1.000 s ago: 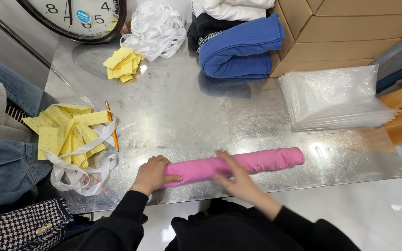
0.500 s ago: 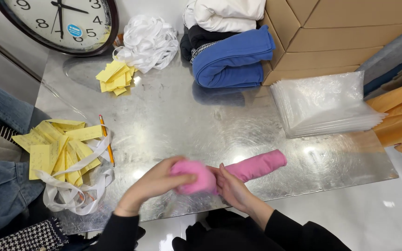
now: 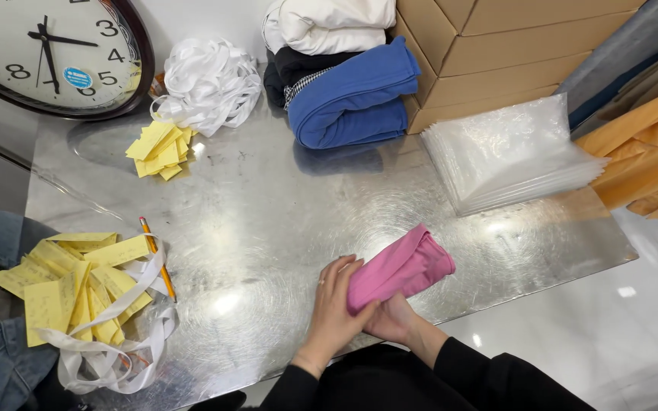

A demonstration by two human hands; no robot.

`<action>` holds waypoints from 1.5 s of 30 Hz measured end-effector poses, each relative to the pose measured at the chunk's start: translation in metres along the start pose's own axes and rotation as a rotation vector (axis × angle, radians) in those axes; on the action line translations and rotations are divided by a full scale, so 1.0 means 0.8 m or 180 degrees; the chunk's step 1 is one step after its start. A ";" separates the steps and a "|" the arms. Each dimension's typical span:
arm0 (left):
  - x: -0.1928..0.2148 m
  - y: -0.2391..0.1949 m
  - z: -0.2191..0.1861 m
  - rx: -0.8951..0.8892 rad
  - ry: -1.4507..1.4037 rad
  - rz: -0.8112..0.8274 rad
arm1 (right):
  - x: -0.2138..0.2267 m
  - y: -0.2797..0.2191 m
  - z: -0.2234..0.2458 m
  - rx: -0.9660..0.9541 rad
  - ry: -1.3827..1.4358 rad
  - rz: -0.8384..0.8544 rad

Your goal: The person folds a pink t-shirt and a yellow shirt on a metal table, stacking them with other folded clothes. They then fold a pair of beige pants and place them on the stack. Finally, the person wraps the folded pants in a clear plastic bag.

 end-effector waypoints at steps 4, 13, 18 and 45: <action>-0.020 -0.039 0.035 -0.0124 0.0666 0.0311 | 0.003 0.004 0.002 0.0055 -0.0110 -0.0135; -0.029 -0.021 0.030 -0.0613 0.1549 0.0396 | 0.107 -0.003 0.016 0.0166 -0.0413 -0.0710; -0.074 0.005 0.021 -0.0940 0.1610 0.0676 | 0.197 -0.012 0.012 0.0227 0.0479 -0.1170; -0.006 0.037 0.115 0.1145 0.0519 0.0055 | 0.173 0.114 0.107 0.0303 -0.0875 -0.1391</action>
Point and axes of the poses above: each hand's wrist, its own y-axis towards the middle knuckle, its own x-axis out of the back of the hand, z = x × y, the point moved 7 cm from there along y, towards the middle knuckle, and after that the axes turned 1 degree about -y, right-handed, at the moved point
